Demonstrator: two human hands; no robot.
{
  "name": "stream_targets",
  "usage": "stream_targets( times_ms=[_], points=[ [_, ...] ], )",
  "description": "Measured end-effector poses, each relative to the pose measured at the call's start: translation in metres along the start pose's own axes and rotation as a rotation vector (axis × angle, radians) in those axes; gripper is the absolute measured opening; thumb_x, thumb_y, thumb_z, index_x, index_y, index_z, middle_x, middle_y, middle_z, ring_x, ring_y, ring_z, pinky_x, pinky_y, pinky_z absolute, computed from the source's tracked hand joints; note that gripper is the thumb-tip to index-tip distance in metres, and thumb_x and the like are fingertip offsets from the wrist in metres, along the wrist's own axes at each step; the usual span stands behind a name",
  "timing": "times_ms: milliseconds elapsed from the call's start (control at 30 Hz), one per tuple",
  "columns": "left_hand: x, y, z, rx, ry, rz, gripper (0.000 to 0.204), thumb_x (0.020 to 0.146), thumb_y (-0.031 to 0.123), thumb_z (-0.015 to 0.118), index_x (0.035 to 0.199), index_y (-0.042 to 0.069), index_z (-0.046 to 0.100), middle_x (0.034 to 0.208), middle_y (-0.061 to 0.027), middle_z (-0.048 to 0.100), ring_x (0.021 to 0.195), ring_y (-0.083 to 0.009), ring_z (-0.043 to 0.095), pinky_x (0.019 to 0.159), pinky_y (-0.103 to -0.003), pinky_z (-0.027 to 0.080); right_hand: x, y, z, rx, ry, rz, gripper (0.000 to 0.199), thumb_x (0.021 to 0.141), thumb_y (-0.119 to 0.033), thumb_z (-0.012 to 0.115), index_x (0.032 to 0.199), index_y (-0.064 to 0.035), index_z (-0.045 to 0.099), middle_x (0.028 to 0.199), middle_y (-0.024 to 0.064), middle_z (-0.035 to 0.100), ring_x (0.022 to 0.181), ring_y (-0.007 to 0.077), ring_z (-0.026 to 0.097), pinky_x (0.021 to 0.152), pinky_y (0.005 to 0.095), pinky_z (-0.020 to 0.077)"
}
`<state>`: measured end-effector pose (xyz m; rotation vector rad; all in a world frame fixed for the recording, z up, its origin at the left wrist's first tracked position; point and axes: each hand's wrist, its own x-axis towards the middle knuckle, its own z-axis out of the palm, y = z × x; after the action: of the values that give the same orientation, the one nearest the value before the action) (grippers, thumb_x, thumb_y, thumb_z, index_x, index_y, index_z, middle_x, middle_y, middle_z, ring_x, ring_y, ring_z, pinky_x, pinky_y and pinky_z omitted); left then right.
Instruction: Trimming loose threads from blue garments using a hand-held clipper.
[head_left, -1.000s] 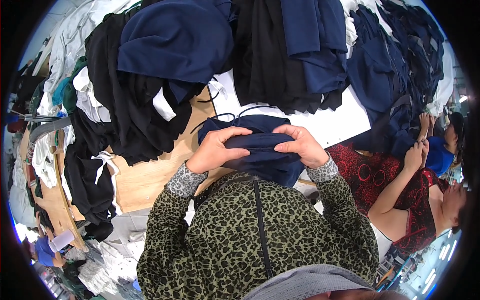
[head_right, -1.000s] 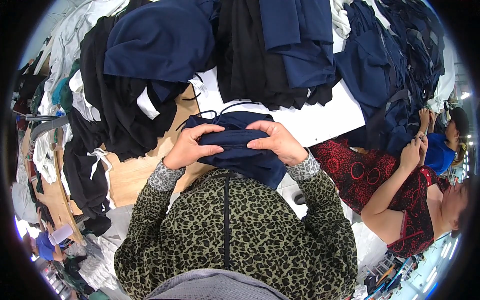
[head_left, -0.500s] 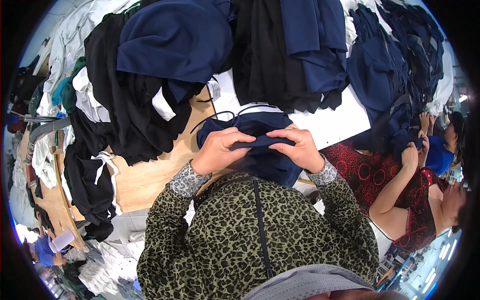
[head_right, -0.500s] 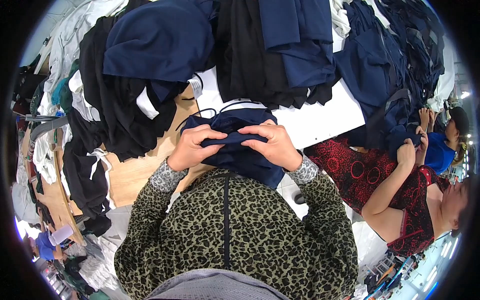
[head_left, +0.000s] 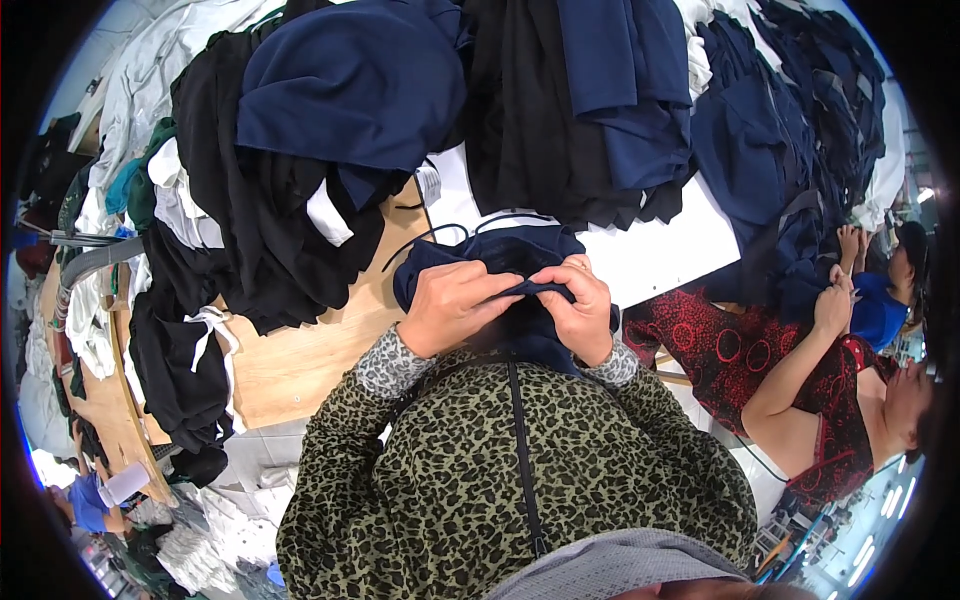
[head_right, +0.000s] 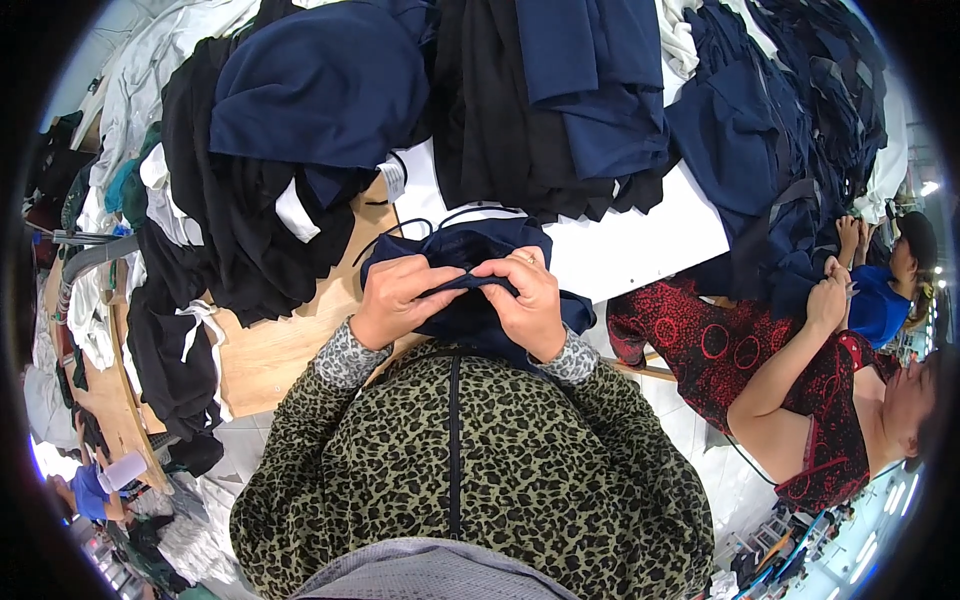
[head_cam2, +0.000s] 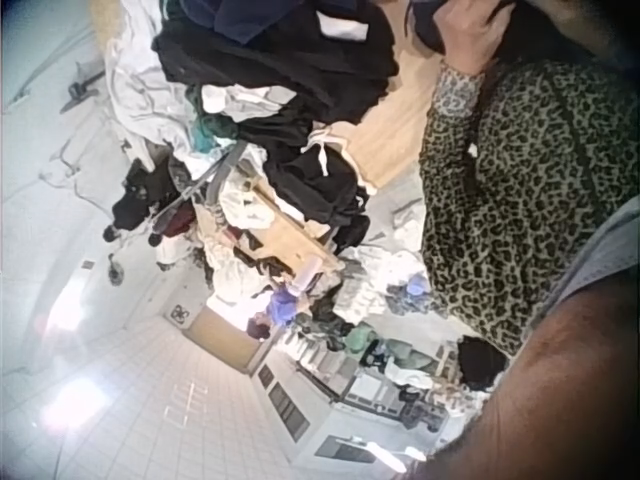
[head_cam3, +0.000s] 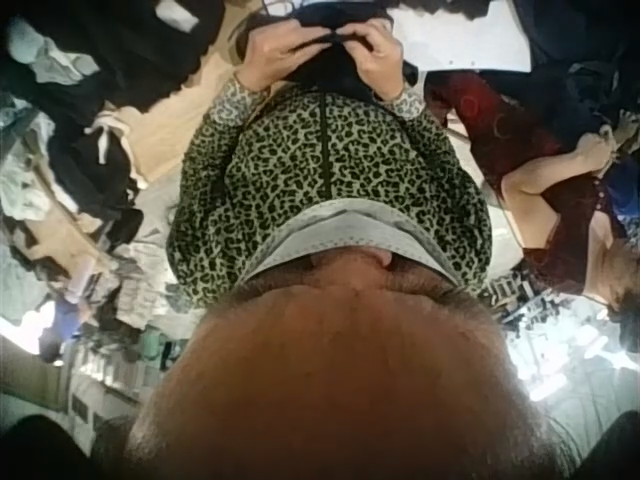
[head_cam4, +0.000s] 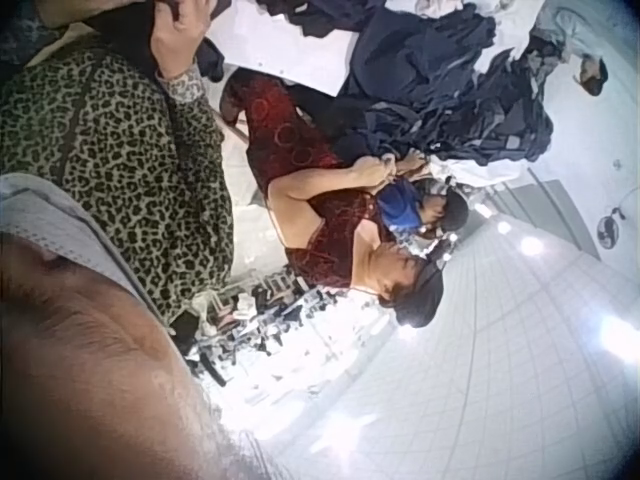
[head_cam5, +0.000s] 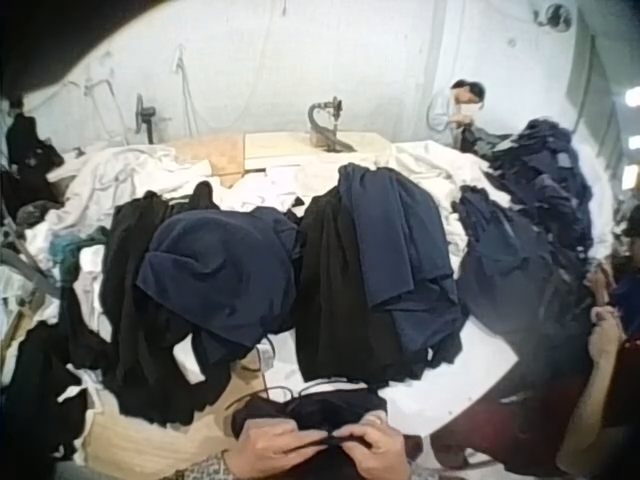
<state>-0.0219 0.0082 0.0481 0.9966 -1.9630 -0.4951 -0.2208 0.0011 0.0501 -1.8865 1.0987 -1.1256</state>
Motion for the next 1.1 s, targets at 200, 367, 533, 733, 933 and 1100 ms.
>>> stream_targets(
  times_ms=[200,367,533,733,933,1100],
  points=[
    [-0.001,0.004,-0.001,-0.072,0.031,-0.073,0.034,0.071,0.012,0.074,0.104,0.011,0.066,0.060,-0.0027,0.046,0.051,-0.0161,0.049,0.047,-0.029,0.040,0.001,0.002,-0.002,0.019,-0.074,0.053,0.017,0.068,-0.004,0.070,0.084,-0.0039,0.065,0.074,0.0062,0.061,0.072,0.0223,0.053,0.072,0.0319,0.0392],
    [-0.004,0.000,0.000,-0.039,-0.065,-0.035,0.032,0.073,0.012,0.072,0.104,0.009,0.064,0.064,-0.0045,0.051,0.054,-0.0187,0.053,0.049,-0.030,0.043,0.000,0.004,-0.005,-0.017,-0.105,0.043,0.017,0.069,-0.004,0.071,0.084,-0.0030,0.065,0.074,0.0063,0.060,0.072,0.0218,0.053,0.070,0.0309,0.0397],
    [-0.003,0.002,0.005,-0.362,-0.079,-0.225,0.018,0.080,0.012,0.068,0.095,0.004,0.064,0.082,-0.0086,0.064,0.070,-0.0184,0.063,0.061,-0.027,0.048,-0.004,0.000,0.001,0.058,-0.031,0.079,0.016,0.071,-0.001,0.070,0.086,-0.0015,0.065,0.082,0.0072,0.058,0.071,0.0177,0.053,0.063,0.0274,0.0411],
    [-0.009,-0.001,0.006,-0.856,-0.166,-0.563,0.016,0.085,0.009,0.065,0.096,-0.001,0.061,0.085,-0.0001,0.064,0.074,-0.0050,0.055,0.067,-0.020,0.045,-0.003,-0.009,0.003,0.139,-0.040,0.113,0.016,0.074,0.001,0.067,0.090,-0.0014,0.065,0.082,0.0065,0.055,0.069,0.0170,0.052,0.061,0.0254,0.0416],
    [-0.010,0.001,0.020,-1.102,-0.034,-0.720,0.015,0.085,0.007,0.064,0.097,-0.001,0.061,0.091,-0.0009,0.062,0.080,-0.0037,0.053,0.073,-0.019,0.044,-0.008,0.003,0.014,0.146,0.023,0.076,0.015,0.076,0.000,0.065,0.091,0.0007,0.064,0.081,0.0073,0.056,0.072,0.0180,0.054,0.062,0.0256,0.0423],
    [-0.003,-0.009,0.010,-0.382,0.013,-0.510,0.025,0.076,0.008,0.072,0.099,0.002,0.064,0.085,0.0005,0.056,0.067,-0.0045,0.048,0.060,-0.020,0.040,0.002,0.001,0.013,0.107,0.023,0.191,0.013,0.075,0.002,0.065,0.086,0.0014,0.061,0.078,0.0083,0.054,0.069,0.0191,0.053,0.063,0.0268,0.0424]
  ],
)
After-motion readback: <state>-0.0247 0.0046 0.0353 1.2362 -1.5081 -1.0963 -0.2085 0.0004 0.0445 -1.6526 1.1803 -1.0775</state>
